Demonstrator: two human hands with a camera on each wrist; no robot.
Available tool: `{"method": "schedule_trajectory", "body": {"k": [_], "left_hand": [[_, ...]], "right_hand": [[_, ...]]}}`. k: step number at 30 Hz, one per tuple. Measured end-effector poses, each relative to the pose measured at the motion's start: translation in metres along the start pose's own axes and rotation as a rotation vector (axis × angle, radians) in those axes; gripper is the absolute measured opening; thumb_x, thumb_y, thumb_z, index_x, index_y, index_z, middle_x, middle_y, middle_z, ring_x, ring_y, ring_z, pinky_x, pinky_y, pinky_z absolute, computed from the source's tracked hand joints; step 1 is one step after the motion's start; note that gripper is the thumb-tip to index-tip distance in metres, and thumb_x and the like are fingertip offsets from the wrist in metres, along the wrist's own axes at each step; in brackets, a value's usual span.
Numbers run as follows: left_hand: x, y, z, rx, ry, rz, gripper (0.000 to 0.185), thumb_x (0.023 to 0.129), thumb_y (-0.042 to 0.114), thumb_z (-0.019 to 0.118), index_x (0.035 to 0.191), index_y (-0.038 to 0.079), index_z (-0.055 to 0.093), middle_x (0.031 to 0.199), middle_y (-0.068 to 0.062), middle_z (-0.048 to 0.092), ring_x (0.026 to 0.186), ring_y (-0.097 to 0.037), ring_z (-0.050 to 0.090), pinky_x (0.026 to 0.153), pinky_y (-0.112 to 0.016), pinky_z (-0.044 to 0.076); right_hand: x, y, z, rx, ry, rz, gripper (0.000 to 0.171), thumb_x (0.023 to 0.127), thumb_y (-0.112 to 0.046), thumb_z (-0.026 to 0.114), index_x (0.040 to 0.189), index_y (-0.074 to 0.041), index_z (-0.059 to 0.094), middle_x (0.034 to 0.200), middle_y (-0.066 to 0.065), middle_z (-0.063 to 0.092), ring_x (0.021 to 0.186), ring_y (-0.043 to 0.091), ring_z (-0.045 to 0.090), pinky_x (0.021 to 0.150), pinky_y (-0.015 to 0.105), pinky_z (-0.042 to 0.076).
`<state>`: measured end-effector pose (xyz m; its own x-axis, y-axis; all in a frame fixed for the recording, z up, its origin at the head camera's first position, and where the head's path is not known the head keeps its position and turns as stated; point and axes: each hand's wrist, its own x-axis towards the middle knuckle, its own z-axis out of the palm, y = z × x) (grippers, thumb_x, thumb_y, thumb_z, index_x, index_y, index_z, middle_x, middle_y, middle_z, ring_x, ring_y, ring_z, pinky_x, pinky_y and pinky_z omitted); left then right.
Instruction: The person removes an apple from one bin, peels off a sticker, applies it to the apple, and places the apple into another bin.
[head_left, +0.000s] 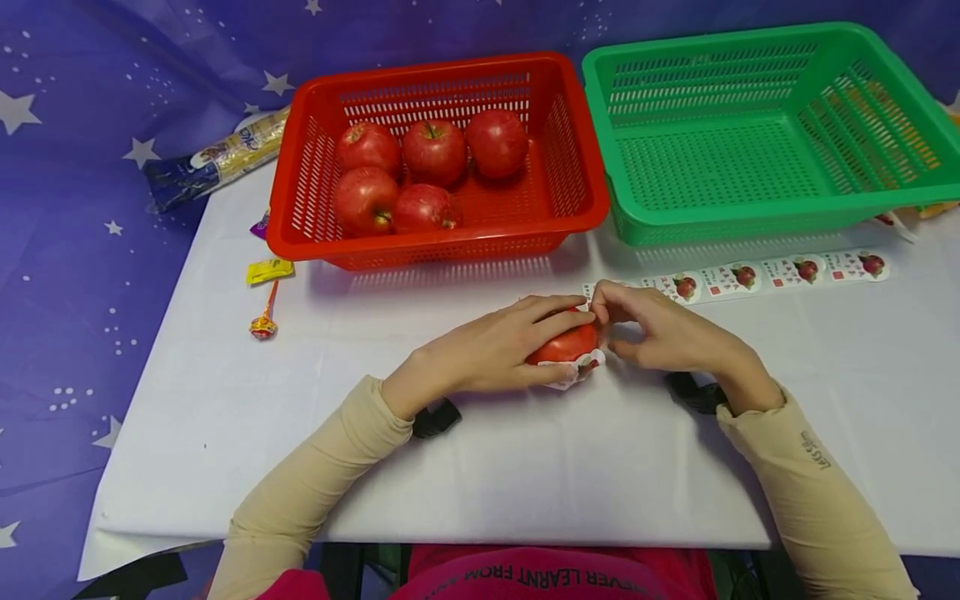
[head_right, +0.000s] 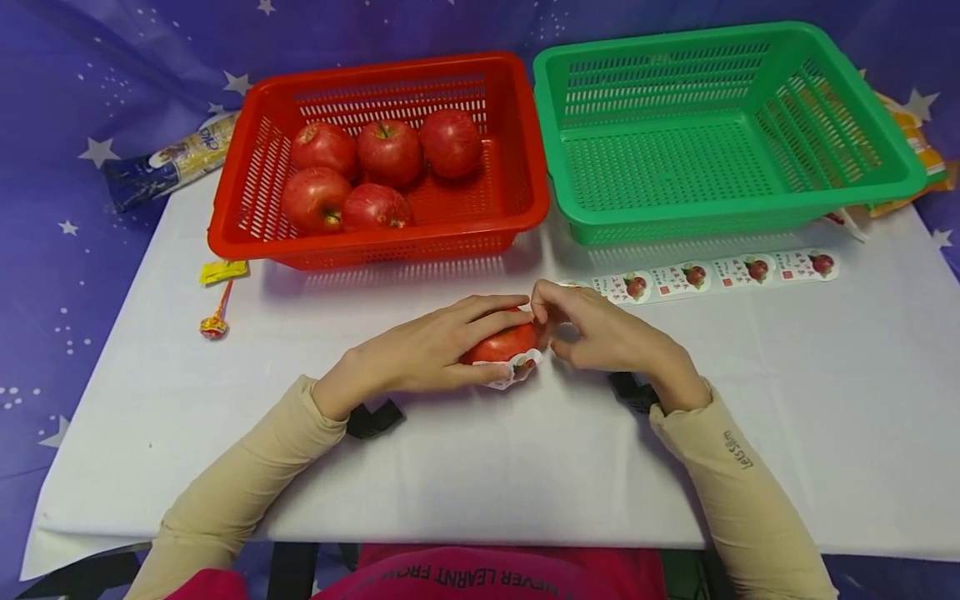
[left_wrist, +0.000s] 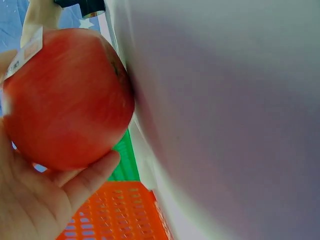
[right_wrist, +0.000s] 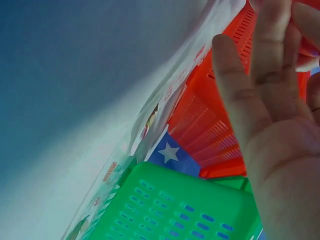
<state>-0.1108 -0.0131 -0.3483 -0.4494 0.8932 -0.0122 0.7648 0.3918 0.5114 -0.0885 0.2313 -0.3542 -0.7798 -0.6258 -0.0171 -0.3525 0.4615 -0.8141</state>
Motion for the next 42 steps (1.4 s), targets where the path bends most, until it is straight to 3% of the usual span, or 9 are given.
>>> {"method": "schedule_trajectory", "body": {"k": [8, 13, 19, 22, 25, 29, 34, 39, 42], "left_hand": [[0.017, -0.003, -0.010, -0.258, -0.078, -0.056, 0.081, 0.091, 0.048, 0.060, 0.151, 0.014, 0.018, 0.151, -0.001, 0.029, 0.136, -0.011, 0.034, 0.113, -0.026, 0.030], [0.039, 0.000, -0.037, -0.185, -0.102, -0.056, 0.055, 0.089, 0.052, 0.061, 0.131, 0.018, 0.053, 0.116, 0.008, 0.060, 0.104, -0.006, 0.055, 0.091, -0.021, 0.044], [0.081, 0.001, -0.056, -0.131, 0.295, 0.008, 0.027, 0.092, 0.041, 0.062, 0.089, 0.019, 0.078, 0.077, 0.007, 0.069, 0.069, -0.003, 0.056, 0.063, -0.019, 0.043], [0.106, 0.003, -0.054, 0.056, 0.470, -0.016, 0.036, 0.092, 0.042, 0.061, 0.105, 0.011, 0.074, 0.114, -0.003, 0.069, 0.103, -0.011, 0.063, 0.089, -0.020, 0.049], [0.126, 0.005, -0.052, 0.141, 0.389, -0.225, 0.070, 0.093, 0.055, 0.053, 0.143, 0.007, 0.044, 0.155, -0.014, 0.031, 0.144, -0.022, 0.030, 0.114, -0.029, 0.033], [0.140, 0.006, -0.051, 0.151, 0.173, -0.465, 0.095, 0.090, 0.069, 0.040, 0.154, 0.006, 0.009, 0.162, -0.015, -0.005, 0.150, -0.025, -0.004, 0.119, -0.033, 0.020], [0.140, 0.008, -0.050, 0.233, 0.167, -0.471, 0.095, 0.089, 0.072, 0.037, 0.153, 0.003, 0.018, 0.161, -0.017, 0.006, 0.150, -0.026, 0.003, 0.116, -0.028, 0.027], [0.136, 0.011, -0.046, 0.233, 0.217, -0.470, 0.093, 0.088, 0.073, 0.040, 0.151, 0.006, 0.027, 0.160, -0.015, 0.015, 0.150, -0.024, 0.009, 0.106, -0.026, 0.041], [0.134, 0.012, -0.043, 0.247, 0.235, -0.464, 0.092, 0.087, 0.073, 0.040, 0.150, 0.006, 0.029, 0.160, -0.015, 0.018, 0.150, -0.023, 0.011, 0.103, -0.025, 0.044]], "right_hand": [[0.002, -0.009, 0.005, 0.126, -0.020, 0.043, 0.112, 0.065, -0.018, 0.090, 0.149, -0.024, 0.017, 0.146, -0.002, 0.033, 0.129, 0.019, 0.044, 0.100, 0.031, 0.045], [0.001, -0.018, 0.007, 0.020, -0.006, 0.071, 0.128, 0.064, -0.028, 0.091, 0.153, -0.033, -0.001, 0.151, 0.000, 0.034, 0.134, 0.017, 0.041, 0.108, 0.039, 0.038], [-0.029, -0.043, -0.033, -0.224, -0.014, 0.184, 0.118, 0.066, -0.040, 0.087, 0.155, -0.025, 0.011, 0.141, 0.005, 0.048, 0.122, 0.025, 0.051, 0.094, 0.047, 0.046], [-0.043, -0.060, -0.071, -0.378, 0.014, 0.116, 0.104, 0.061, -0.038, 0.090, 0.148, -0.025, 0.036, 0.136, -0.001, 0.052, 0.114, 0.016, 0.054, 0.086, 0.035, 0.051], [-0.047, -0.071, -0.115, -0.433, 0.083, -0.003, 0.099, 0.052, -0.020, 0.096, 0.139, -0.024, 0.050, 0.129, -0.005, 0.056, 0.103, 0.009, 0.058, 0.079, 0.018, 0.051], [-0.031, -0.074, -0.167, -0.474, 0.195, 0.003, 0.104, 0.048, 0.000, 0.094, 0.140, -0.020, 0.049, 0.124, -0.006, 0.057, 0.098, 0.006, 0.058, 0.075, 0.005, 0.046], [0.028, -0.061, -0.205, -0.596, 0.232, 0.217, 0.086, 0.069, -0.018, 0.086, 0.144, -0.019, 0.043, 0.128, 0.005, 0.053, 0.103, 0.016, 0.050, 0.074, 0.012, 0.046], [0.090, -0.030, -0.212, -0.698, 0.068, 0.388, 0.085, 0.079, -0.036, 0.076, 0.144, -0.001, 0.035, 0.132, 0.030, 0.047, 0.118, 0.044, 0.039, 0.089, 0.056, 0.045], [0.113, -0.008, -0.212, -0.684, -0.023, 0.451, 0.086, 0.081, -0.035, 0.074, 0.144, 0.005, 0.031, 0.133, 0.032, 0.044, 0.121, 0.046, 0.037, 0.096, 0.059, 0.041]]}}
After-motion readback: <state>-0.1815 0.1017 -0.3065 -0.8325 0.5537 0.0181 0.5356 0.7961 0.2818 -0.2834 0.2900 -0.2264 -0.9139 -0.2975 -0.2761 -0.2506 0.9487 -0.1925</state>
